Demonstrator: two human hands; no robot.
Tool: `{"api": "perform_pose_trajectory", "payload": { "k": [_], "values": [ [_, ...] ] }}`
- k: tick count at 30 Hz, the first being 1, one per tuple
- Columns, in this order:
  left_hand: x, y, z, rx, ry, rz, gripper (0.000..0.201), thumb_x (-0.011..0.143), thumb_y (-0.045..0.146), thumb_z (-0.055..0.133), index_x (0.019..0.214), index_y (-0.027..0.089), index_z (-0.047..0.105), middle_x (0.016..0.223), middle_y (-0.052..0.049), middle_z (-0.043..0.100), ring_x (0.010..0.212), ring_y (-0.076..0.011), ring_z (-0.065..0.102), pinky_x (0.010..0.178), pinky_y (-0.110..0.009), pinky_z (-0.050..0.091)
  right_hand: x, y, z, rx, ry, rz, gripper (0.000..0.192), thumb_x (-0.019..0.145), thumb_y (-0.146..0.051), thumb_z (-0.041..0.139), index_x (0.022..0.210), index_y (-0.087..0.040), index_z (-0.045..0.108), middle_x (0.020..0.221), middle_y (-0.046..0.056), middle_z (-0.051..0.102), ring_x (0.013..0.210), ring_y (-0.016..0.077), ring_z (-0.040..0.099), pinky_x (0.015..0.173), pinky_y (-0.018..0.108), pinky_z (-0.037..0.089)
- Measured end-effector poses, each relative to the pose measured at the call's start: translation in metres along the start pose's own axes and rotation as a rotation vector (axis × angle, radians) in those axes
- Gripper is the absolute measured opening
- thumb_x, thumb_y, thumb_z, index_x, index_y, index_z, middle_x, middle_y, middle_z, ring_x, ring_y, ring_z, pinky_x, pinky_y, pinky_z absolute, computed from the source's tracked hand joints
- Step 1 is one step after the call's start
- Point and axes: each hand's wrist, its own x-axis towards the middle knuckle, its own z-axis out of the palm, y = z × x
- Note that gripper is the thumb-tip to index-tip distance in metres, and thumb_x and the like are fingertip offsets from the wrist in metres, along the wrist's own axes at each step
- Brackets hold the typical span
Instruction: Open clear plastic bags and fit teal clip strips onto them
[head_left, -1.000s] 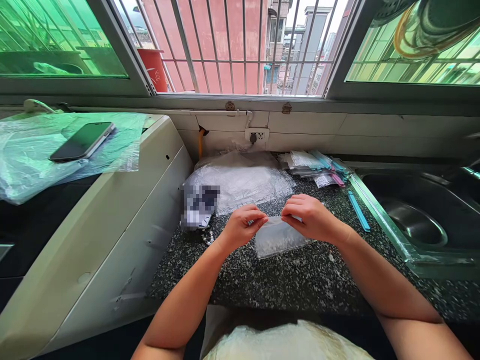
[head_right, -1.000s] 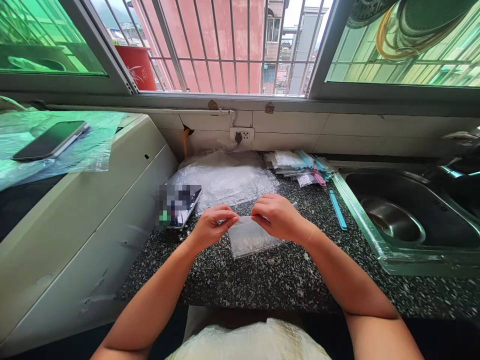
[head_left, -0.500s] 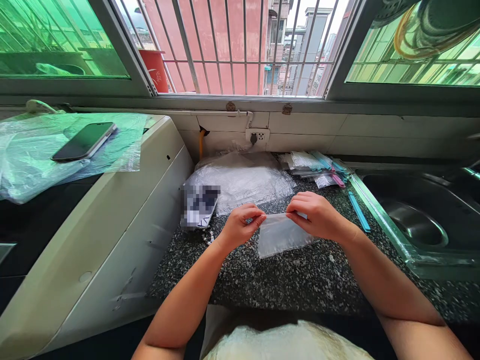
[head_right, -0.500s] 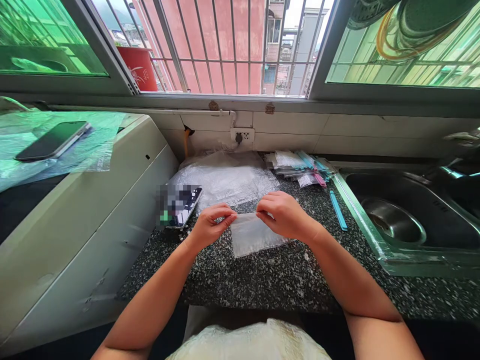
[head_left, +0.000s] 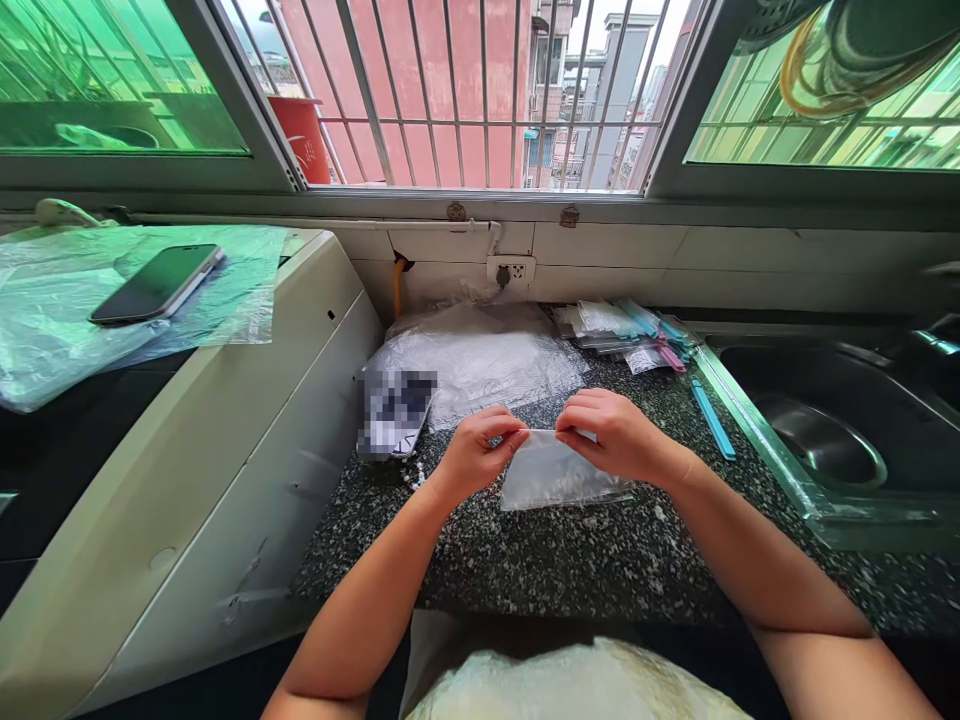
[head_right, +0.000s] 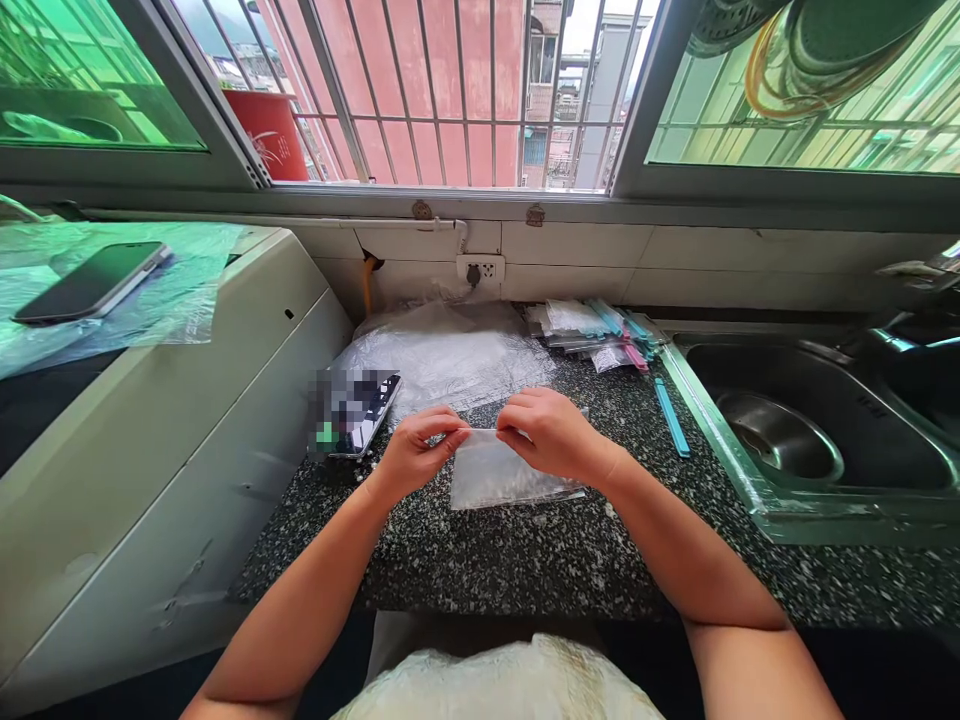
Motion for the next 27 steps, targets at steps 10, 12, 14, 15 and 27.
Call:
{"api": "perform_pose_trajectory", "payload": {
  "k": [10,12,14,15,27],
  "values": [
    [0.000,0.000,-0.001,-0.054,-0.045,-0.031,0.023,0.083,0.035,0.057,0.073,0.015,0.063,0.067,-0.003,0.059,0.064,-0.0126,0.053,0.060,-0.026,0.044,-0.001,0.003,-0.005,0.005,0.051,0.019,0.019,0.087,-0.020,0.047,0.072,-0.018,0.058,0.067,0.001,0.061,0.065,0.0125,0.051,0.065,0.027,0.039],
    [0.000,-0.001,0.000,-0.054,-0.074,-0.036,0.023,0.081,0.035,0.059,0.072,0.015,0.062,0.068,-0.002,0.058,0.065,-0.0123,0.052,0.061,-0.025,0.043,-0.002,0.005,-0.008,0.002,0.074,0.035,0.018,0.087,-0.020,0.047,0.072,-0.017,0.058,0.068,0.002,0.062,0.066,0.0128,0.052,0.065,0.027,0.039],
    [0.000,-0.002,0.001,-0.045,-0.099,-0.049,0.021,0.081,0.033,0.058,0.071,0.015,0.062,0.070,-0.003,0.058,0.065,-0.0121,0.052,0.061,-0.025,0.043,-0.003,0.006,-0.011,-0.004,0.102,0.052,0.018,0.086,-0.021,0.048,0.072,-0.017,0.058,0.068,0.003,0.062,0.066,0.0133,0.053,0.064,0.027,0.040],
    [0.000,-0.002,0.002,-0.037,-0.106,-0.057,0.021,0.083,0.031,0.057,0.070,0.015,0.062,0.070,-0.003,0.058,0.065,-0.0120,0.052,0.061,-0.025,0.043,-0.003,0.007,-0.012,-0.006,0.119,0.058,0.018,0.086,-0.021,0.048,0.072,-0.017,0.058,0.068,0.003,0.062,0.066,0.0134,0.053,0.063,0.027,0.040],
    [-0.002,-0.006,0.006,-0.029,-0.100,-0.054,0.024,0.085,0.026,0.053,0.068,0.015,0.064,0.066,-0.003,0.056,0.063,-0.0109,0.051,0.059,-0.024,0.041,-0.004,0.007,-0.017,0.017,0.148,0.059,0.018,0.086,-0.021,0.048,0.070,-0.018,0.057,0.067,0.002,0.061,0.064,0.0127,0.051,0.061,0.027,0.041]
  ]
}}
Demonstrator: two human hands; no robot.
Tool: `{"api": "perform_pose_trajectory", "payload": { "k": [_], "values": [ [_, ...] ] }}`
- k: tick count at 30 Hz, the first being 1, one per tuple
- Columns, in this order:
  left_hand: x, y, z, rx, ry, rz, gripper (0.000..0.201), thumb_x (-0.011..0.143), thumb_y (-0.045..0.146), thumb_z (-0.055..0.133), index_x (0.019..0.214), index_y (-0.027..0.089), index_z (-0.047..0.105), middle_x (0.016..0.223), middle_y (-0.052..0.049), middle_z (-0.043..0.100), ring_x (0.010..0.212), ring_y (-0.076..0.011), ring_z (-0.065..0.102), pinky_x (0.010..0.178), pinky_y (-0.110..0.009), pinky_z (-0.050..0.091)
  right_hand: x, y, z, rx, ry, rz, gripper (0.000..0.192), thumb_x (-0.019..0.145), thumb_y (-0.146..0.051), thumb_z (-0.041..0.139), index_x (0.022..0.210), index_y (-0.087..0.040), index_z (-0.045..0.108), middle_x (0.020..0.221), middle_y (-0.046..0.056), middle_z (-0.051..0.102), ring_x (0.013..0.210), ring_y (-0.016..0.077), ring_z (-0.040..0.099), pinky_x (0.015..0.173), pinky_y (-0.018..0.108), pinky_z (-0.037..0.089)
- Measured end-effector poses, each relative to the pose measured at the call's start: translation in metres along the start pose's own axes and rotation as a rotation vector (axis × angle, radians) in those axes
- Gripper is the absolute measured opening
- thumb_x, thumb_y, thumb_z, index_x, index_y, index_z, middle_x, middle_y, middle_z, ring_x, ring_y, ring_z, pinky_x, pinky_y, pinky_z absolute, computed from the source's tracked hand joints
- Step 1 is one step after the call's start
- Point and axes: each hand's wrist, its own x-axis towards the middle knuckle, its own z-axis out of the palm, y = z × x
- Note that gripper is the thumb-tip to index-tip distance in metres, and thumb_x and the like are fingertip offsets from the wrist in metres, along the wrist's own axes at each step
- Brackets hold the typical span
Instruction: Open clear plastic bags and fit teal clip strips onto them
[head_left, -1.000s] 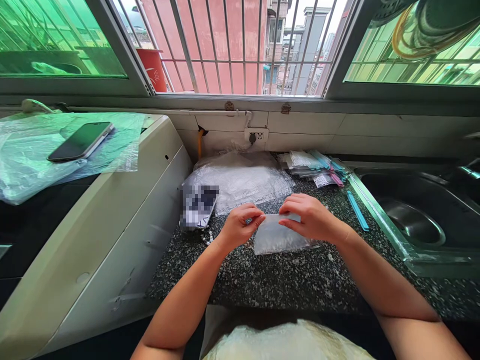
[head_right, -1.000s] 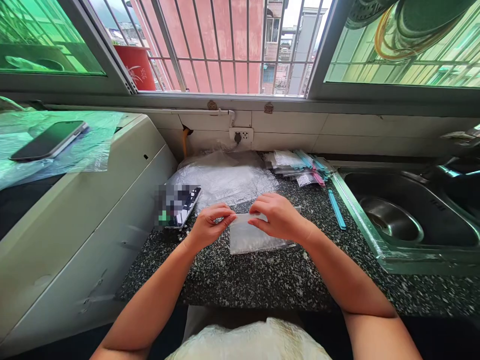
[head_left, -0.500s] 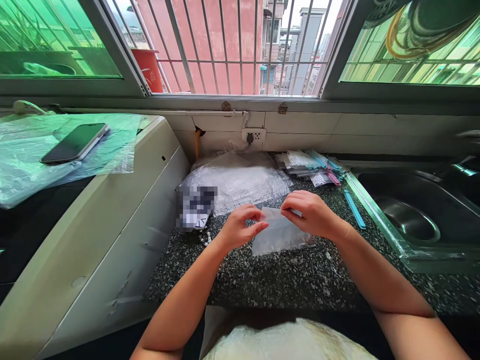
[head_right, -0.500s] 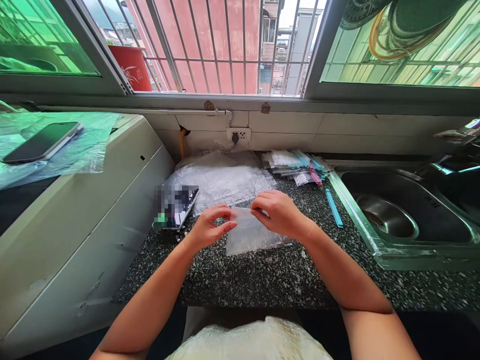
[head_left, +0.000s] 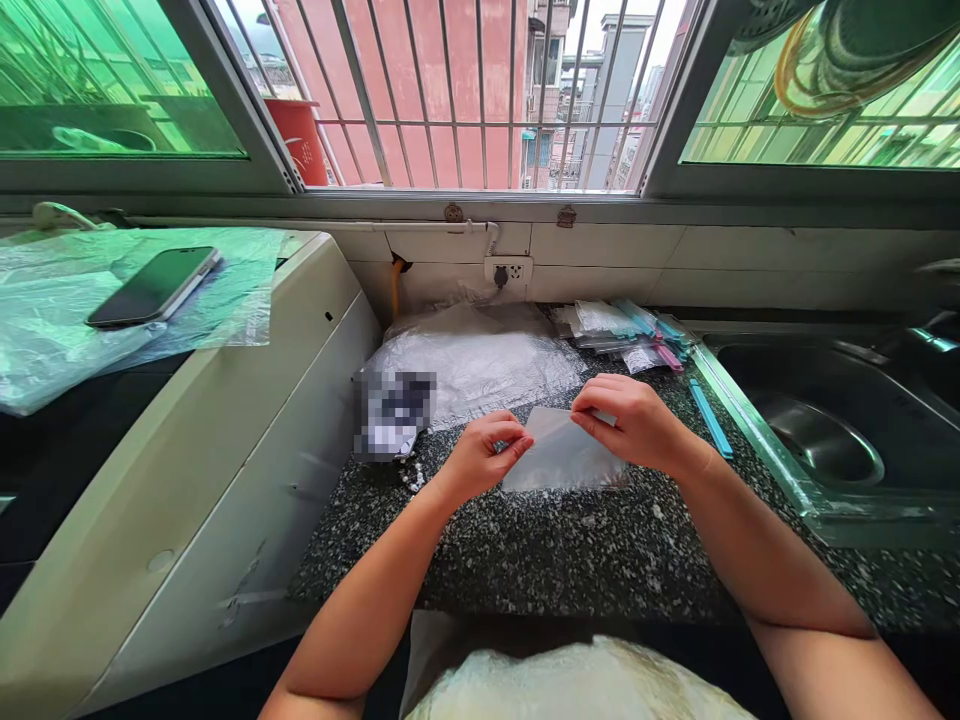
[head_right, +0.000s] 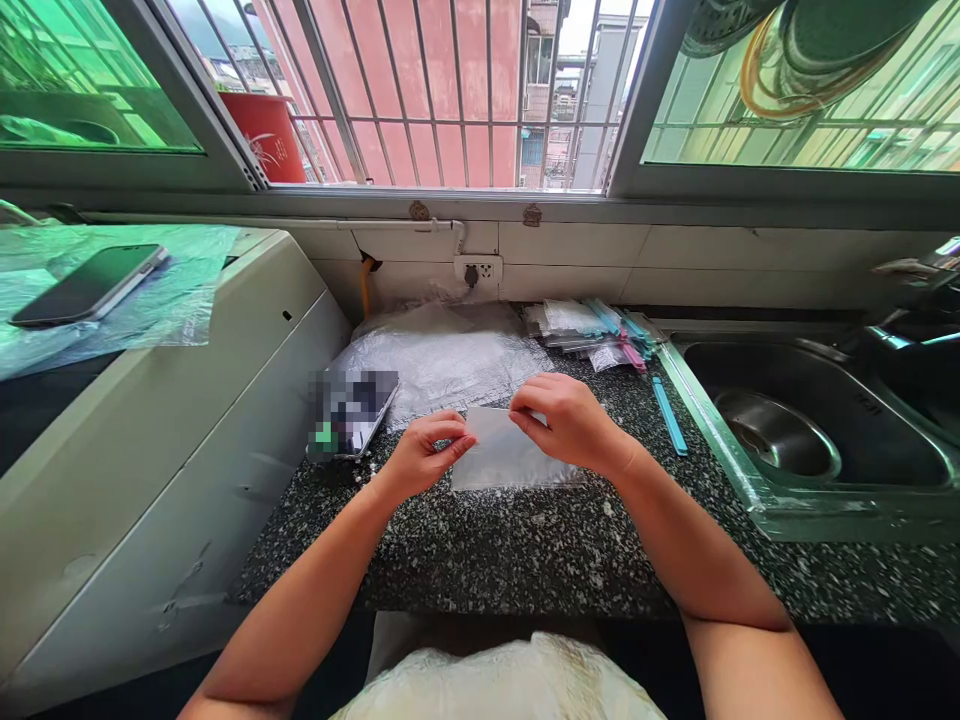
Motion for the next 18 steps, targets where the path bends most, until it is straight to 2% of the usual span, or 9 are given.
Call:
{"api": "perform_pose_trajectory", "payload": {
  "k": [5,7,12,18],
  "values": [
    [0.000,0.002,0.003,0.001,0.001,0.051,0.025,0.085,0.026,0.053,0.065,0.015,0.063,0.065,-0.002,0.056,0.061,-0.0102,0.050,0.058,-0.023,0.041,0.000,-0.005,0.001,0.079,-0.056,0.020,0.011,0.084,-0.027,0.054,0.084,-0.018,0.060,0.072,0.002,0.064,0.067,0.0131,0.055,0.065,0.027,0.042],
    [0.000,0.002,0.003,0.008,0.000,0.070,0.024,0.085,0.025,0.053,0.065,0.015,0.063,0.065,-0.002,0.056,0.060,-0.0100,0.049,0.057,-0.023,0.041,0.001,-0.007,0.005,0.092,-0.062,0.018,0.013,0.084,-0.030,0.056,0.088,-0.018,0.060,0.074,0.002,0.065,0.069,0.0133,0.056,0.066,0.028,0.043],
    [0.000,0.003,0.003,0.002,-0.006,0.085,0.022,0.084,0.024,0.054,0.067,0.015,0.063,0.066,-0.002,0.057,0.062,-0.0102,0.051,0.058,-0.023,0.042,0.002,-0.007,0.012,0.059,-0.066,-0.009,0.020,0.087,-0.022,0.048,0.071,-0.018,0.059,0.066,0.002,0.062,0.064,0.0118,0.052,0.063,0.027,0.040],
    [0.001,0.005,0.002,-0.013,-0.026,0.037,0.022,0.085,0.025,0.052,0.069,0.015,0.063,0.067,-0.003,0.058,0.063,-0.0109,0.052,0.060,-0.024,0.043,0.002,-0.007,0.012,0.047,-0.047,0.003,0.020,0.087,-0.022,0.047,0.070,-0.018,0.057,0.064,0.002,0.060,0.062,0.0116,0.051,0.061,0.027,0.039]
  ]
}}
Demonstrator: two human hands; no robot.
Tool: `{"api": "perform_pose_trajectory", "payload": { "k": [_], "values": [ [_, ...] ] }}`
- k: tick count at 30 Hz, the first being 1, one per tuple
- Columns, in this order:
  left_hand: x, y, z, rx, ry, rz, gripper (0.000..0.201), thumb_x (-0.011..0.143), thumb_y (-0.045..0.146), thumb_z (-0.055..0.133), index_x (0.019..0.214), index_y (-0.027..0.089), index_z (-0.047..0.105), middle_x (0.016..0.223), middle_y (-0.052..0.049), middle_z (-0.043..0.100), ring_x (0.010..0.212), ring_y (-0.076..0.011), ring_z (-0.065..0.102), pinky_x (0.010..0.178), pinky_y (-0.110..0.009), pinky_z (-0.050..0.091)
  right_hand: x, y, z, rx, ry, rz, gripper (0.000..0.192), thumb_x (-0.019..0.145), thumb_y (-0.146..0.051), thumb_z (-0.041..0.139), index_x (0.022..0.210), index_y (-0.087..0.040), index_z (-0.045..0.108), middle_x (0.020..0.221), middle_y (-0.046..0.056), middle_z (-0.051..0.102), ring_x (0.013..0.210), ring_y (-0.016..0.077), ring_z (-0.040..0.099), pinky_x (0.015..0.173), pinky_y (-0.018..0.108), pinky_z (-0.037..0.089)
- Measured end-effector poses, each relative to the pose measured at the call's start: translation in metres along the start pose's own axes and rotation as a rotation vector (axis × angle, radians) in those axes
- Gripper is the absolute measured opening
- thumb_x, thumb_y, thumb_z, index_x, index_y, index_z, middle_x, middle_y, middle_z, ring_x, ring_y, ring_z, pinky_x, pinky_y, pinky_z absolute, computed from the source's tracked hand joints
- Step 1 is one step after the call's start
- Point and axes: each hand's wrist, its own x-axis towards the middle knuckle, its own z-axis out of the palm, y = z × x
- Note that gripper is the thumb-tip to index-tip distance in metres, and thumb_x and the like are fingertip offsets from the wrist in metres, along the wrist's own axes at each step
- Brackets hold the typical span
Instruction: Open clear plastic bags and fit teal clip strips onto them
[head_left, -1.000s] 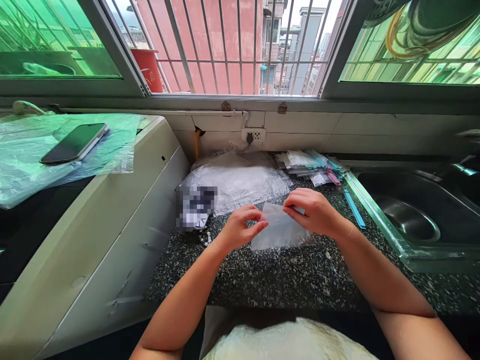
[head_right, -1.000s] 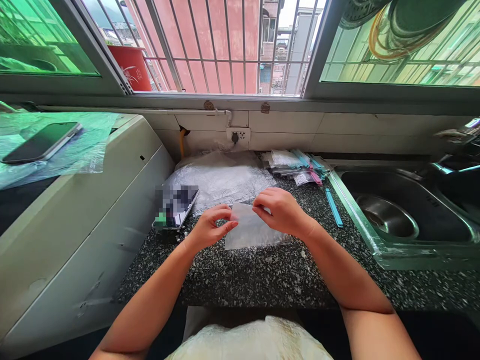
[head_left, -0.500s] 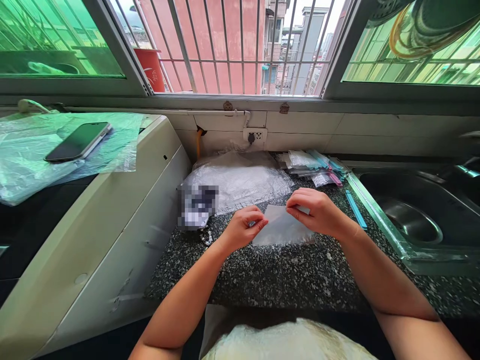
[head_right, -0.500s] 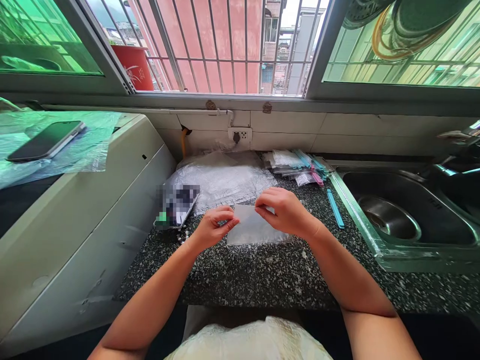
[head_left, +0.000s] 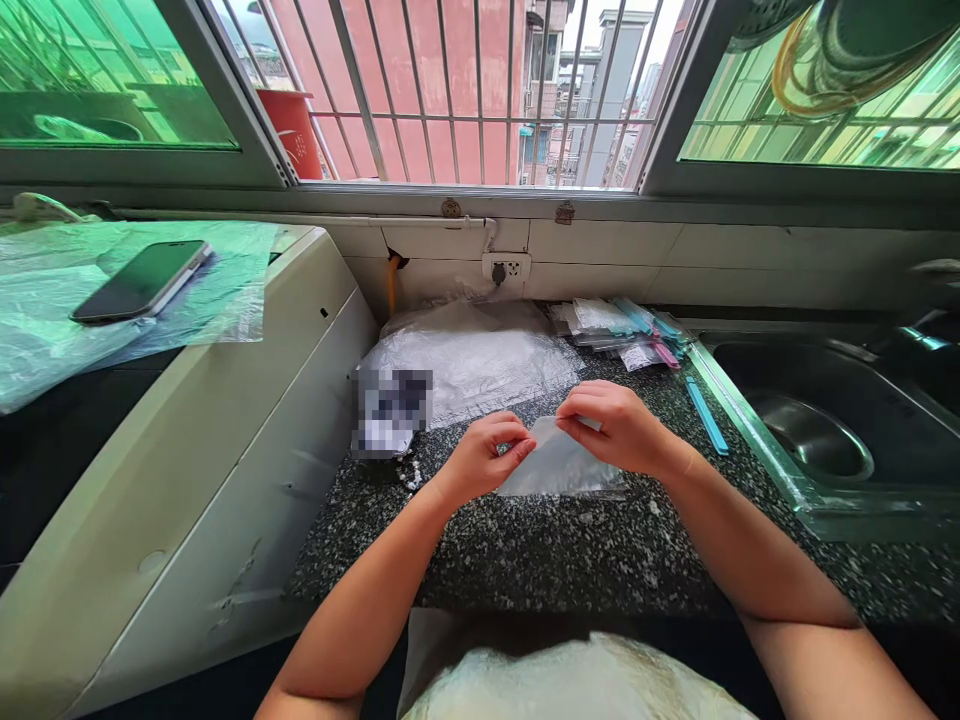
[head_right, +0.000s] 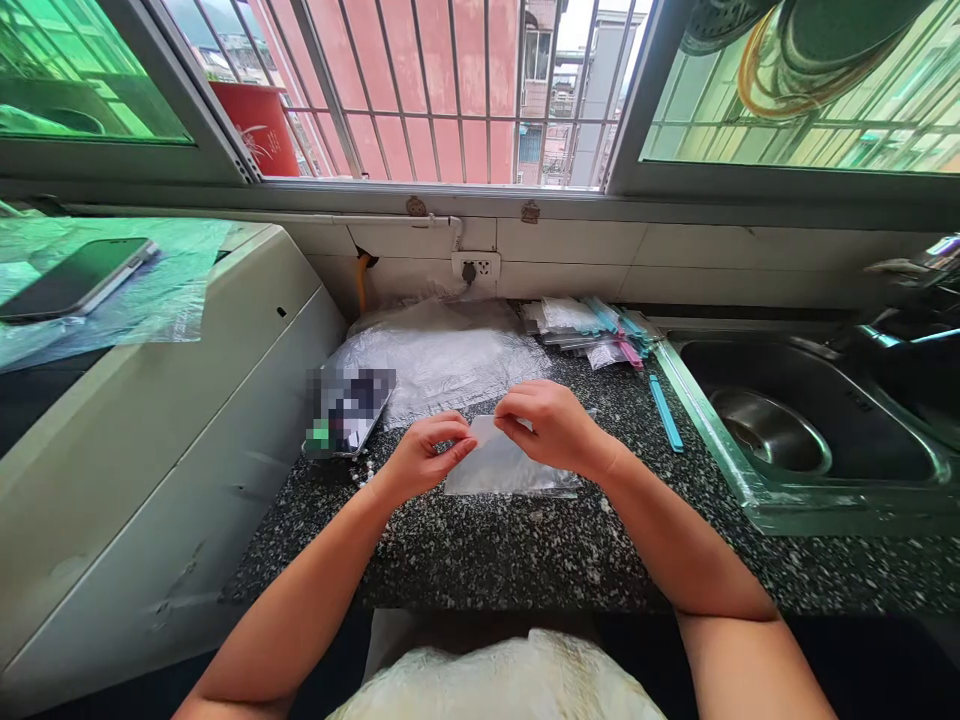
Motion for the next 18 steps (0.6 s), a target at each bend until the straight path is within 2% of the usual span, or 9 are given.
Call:
{"api": "perform_pose_trajectory", "payload": {
  "k": [7,13,18],
  "values": [
    [0.000,-0.001,0.000,0.011,-0.034,-0.026,0.019,0.082,0.031,0.058,0.073,0.016,0.064,0.068,-0.002,0.058,0.065,-0.0119,0.052,0.062,-0.025,0.043,0.000,0.000,-0.006,0.030,0.113,0.048,0.017,0.085,-0.021,0.049,0.070,-0.018,0.057,0.064,0.001,0.058,0.061,0.0115,0.050,0.059,0.026,0.039],
    [-0.001,-0.004,0.001,-0.018,-0.048,-0.050,0.017,0.084,0.026,0.055,0.074,0.016,0.066,0.069,-0.002,0.059,0.065,-0.0113,0.053,0.061,-0.024,0.042,0.000,0.004,-0.015,0.053,0.180,0.104,0.016,0.085,-0.022,0.050,0.070,-0.018,0.056,0.064,0.001,0.058,0.061,0.0113,0.050,0.060,0.025,0.041],
    [-0.001,-0.005,0.000,-0.039,-0.025,-0.074,0.018,0.084,0.024,0.055,0.072,0.015,0.065,0.067,-0.002,0.057,0.062,-0.0105,0.051,0.058,-0.023,0.040,-0.001,0.006,-0.016,0.083,0.162,0.135,0.016,0.085,-0.023,0.051,0.071,-0.018,0.057,0.066,0.001,0.060,0.062,0.0114,0.051,0.060,0.025,0.041]
  ]
}}
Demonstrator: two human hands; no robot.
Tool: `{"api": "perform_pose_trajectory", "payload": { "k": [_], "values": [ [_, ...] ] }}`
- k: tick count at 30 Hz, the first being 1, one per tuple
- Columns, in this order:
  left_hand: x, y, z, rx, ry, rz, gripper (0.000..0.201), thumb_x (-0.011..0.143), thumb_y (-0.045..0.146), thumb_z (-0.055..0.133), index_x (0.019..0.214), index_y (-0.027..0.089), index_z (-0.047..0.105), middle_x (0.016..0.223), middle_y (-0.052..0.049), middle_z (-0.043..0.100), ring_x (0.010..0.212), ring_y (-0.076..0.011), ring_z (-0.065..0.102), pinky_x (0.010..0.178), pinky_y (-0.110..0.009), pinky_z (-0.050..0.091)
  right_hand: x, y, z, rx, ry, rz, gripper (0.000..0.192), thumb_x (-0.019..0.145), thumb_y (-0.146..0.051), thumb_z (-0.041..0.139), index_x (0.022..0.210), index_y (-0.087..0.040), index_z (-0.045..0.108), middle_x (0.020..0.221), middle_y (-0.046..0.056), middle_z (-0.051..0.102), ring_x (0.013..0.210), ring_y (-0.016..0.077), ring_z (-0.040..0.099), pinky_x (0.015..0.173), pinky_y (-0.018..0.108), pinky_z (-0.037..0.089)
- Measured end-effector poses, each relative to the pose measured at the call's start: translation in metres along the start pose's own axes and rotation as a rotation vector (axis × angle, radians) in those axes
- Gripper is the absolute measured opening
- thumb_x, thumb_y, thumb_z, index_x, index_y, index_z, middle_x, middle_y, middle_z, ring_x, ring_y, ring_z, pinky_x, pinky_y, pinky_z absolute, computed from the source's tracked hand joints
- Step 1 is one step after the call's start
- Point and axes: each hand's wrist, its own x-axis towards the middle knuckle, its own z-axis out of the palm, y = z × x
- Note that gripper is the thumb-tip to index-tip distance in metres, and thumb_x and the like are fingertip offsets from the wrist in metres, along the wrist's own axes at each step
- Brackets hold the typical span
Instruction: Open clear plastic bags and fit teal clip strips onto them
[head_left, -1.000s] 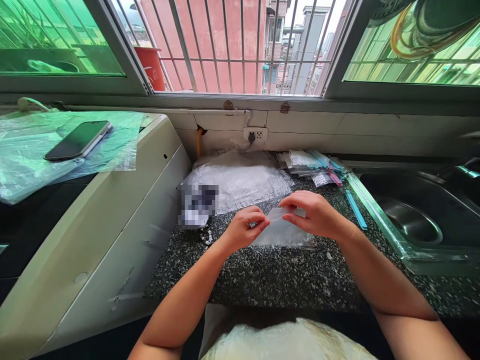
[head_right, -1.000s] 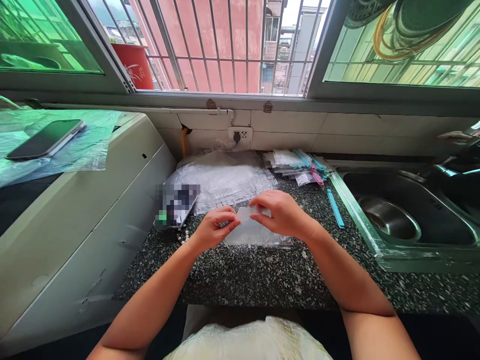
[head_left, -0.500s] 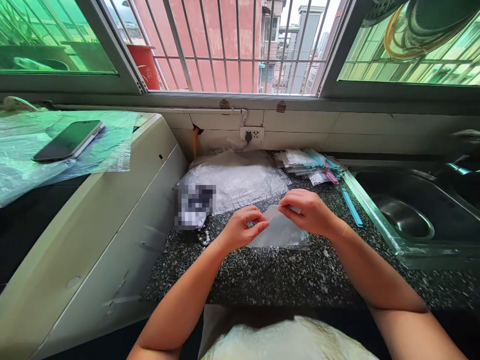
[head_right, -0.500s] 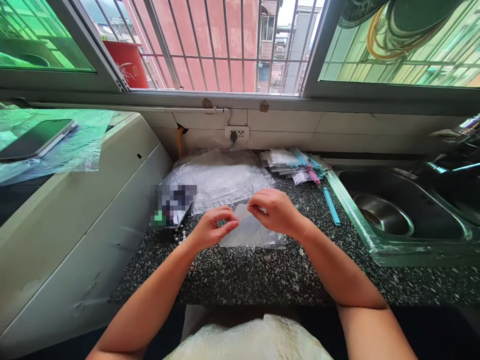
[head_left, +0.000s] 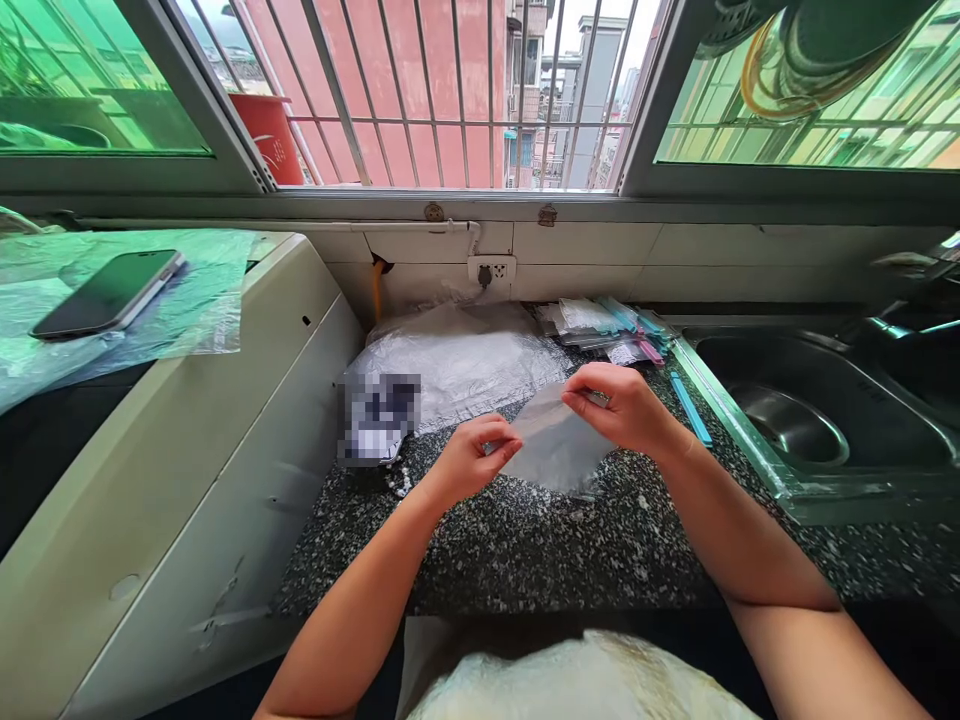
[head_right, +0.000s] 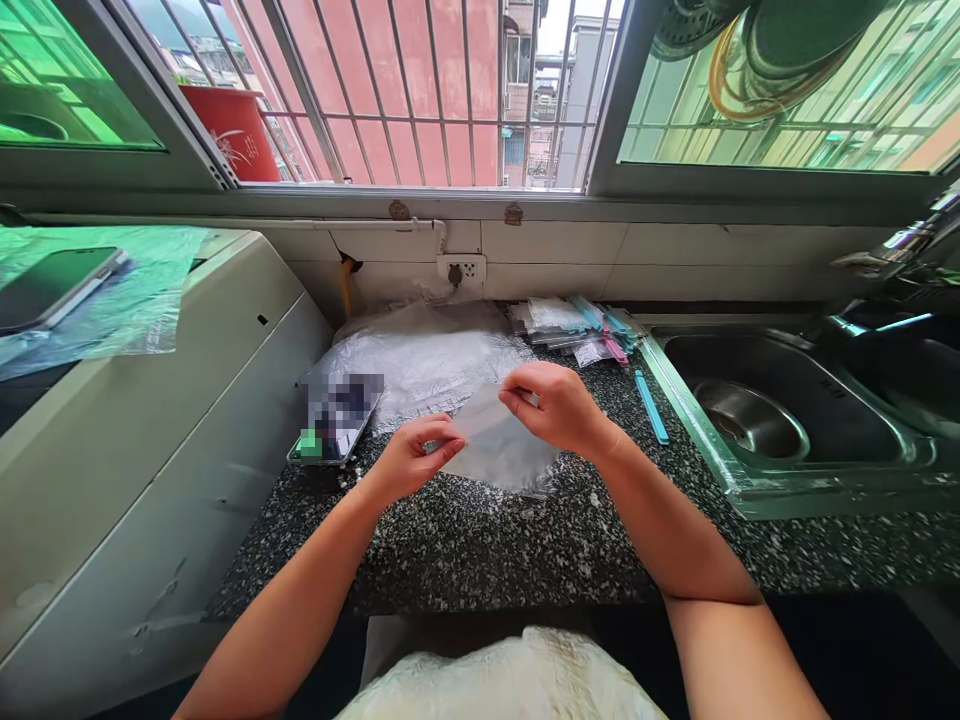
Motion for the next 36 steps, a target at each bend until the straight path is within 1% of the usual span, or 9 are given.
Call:
{"api": "perform_pose_trajectory", "payload": {
  "k": [4,8,12,15,18,21,25,31,36],
  "values": [
    [0.001,-0.002,-0.001,-0.011,0.001,-0.002,0.018,0.083,0.024,0.055,0.072,0.015,0.065,0.067,-0.002,0.057,0.062,-0.0101,0.052,0.058,-0.022,0.040,0.000,0.004,-0.001,0.051,-0.057,0.029,0.014,0.084,-0.026,0.053,0.076,-0.017,0.060,0.070,0.003,0.062,0.066,0.0120,0.054,0.064,0.026,0.043],
    [0.001,-0.003,-0.003,-0.032,-0.002,-0.012,0.017,0.083,0.025,0.056,0.072,0.015,0.065,0.067,-0.001,0.057,0.062,-0.0102,0.051,0.057,-0.023,0.040,0.001,0.015,-0.005,0.144,-0.180,0.058,0.016,0.080,-0.032,0.060,0.080,-0.017,0.061,0.077,0.003,0.064,0.071,0.0129,0.057,0.067,0.026,0.045],
    [0.001,-0.003,-0.007,-0.078,0.025,-0.036,0.018,0.083,0.026,0.055,0.072,0.015,0.065,0.068,-0.002,0.058,0.064,-0.0113,0.053,0.060,-0.024,0.041,0.001,0.027,-0.008,0.250,-0.324,0.132,0.017,0.078,-0.034,0.061,0.076,-0.017,0.060,0.076,0.003,0.064,0.071,0.0127,0.057,0.065,0.025,0.045],
    [0.002,-0.003,-0.011,-0.112,0.056,-0.028,0.018,0.083,0.026,0.056,0.071,0.015,0.064,0.067,-0.002,0.058,0.065,-0.0117,0.052,0.062,-0.025,0.042,0.002,0.032,-0.009,0.260,-0.361,0.182,0.020,0.080,-0.035,0.057,0.072,-0.017,0.059,0.071,0.002,0.063,0.068,0.0122,0.055,0.063,0.026,0.044],
    [0.003,-0.003,-0.014,-0.119,0.073,-0.007,0.020,0.082,0.027,0.056,0.068,0.015,0.063,0.064,-0.001,0.058,0.063,-0.0115,0.051,0.062,-0.025,0.043,0.002,0.033,-0.009,0.252,-0.344,0.191,0.022,0.081,-0.034,0.054,0.071,-0.016,0.059,0.070,0.003,0.062,0.066,0.0119,0.054,0.063,0.026,0.043],
    [0.004,-0.003,-0.015,-0.115,0.087,-0.001,0.022,0.082,0.030,0.057,0.066,0.015,0.062,0.062,-0.001,0.058,0.062,-0.0114,0.051,0.062,-0.025,0.042,0.002,0.031,-0.008,0.246,-0.322,0.165,0.021,0.081,-0.033,0.054,0.071,-0.016,0.060,0.069,0.003,0.062,0.066,0.0114,0.054,0.062,0.025,0.043],
    [0.003,-0.004,-0.016,-0.126,0.109,-0.003,0.027,0.082,0.036,0.058,0.066,0.015,0.063,0.062,-0.001,0.059,0.062,-0.0118,0.052,0.062,-0.026,0.043,0.002,0.031,-0.007,0.211,-0.238,0.124,0.019,0.082,-0.031,0.054,0.071,-0.016,0.060,0.068,0.002,0.061,0.064,0.0105,0.053,0.060,0.024,0.043],
    [0.001,-0.008,-0.017,-0.188,0.143,-0.018,0.040,0.072,0.054,0.063,0.084,0.016,0.067,0.074,-0.004,0.062,0.068,-0.0138,0.056,0.061,-0.026,0.045,0.001,0.030,-0.009,0.144,-0.023,0.021,0.016,0.082,-0.026,0.056,0.069,-0.017,0.058,0.065,0.000,0.057,0.063,0.0101,0.050,0.058,0.024,0.041],
    [0.001,-0.014,-0.012,-0.188,0.209,0.023,0.050,0.066,0.055,0.068,0.101,0.019,0.063,0.081,-0.004,0.060,0.075,-0.0148,0.055,0.070,-0.028,0.046,0.001,0.022,-0.013,0.196,0.053,-0.016,0.009,0.080,-0.021,0.057,0.071,-0.018,0.058,0.067,0.000,0.058,0.063,0.0102,0.052,0.057,0.025,0.041]
  ]
}}
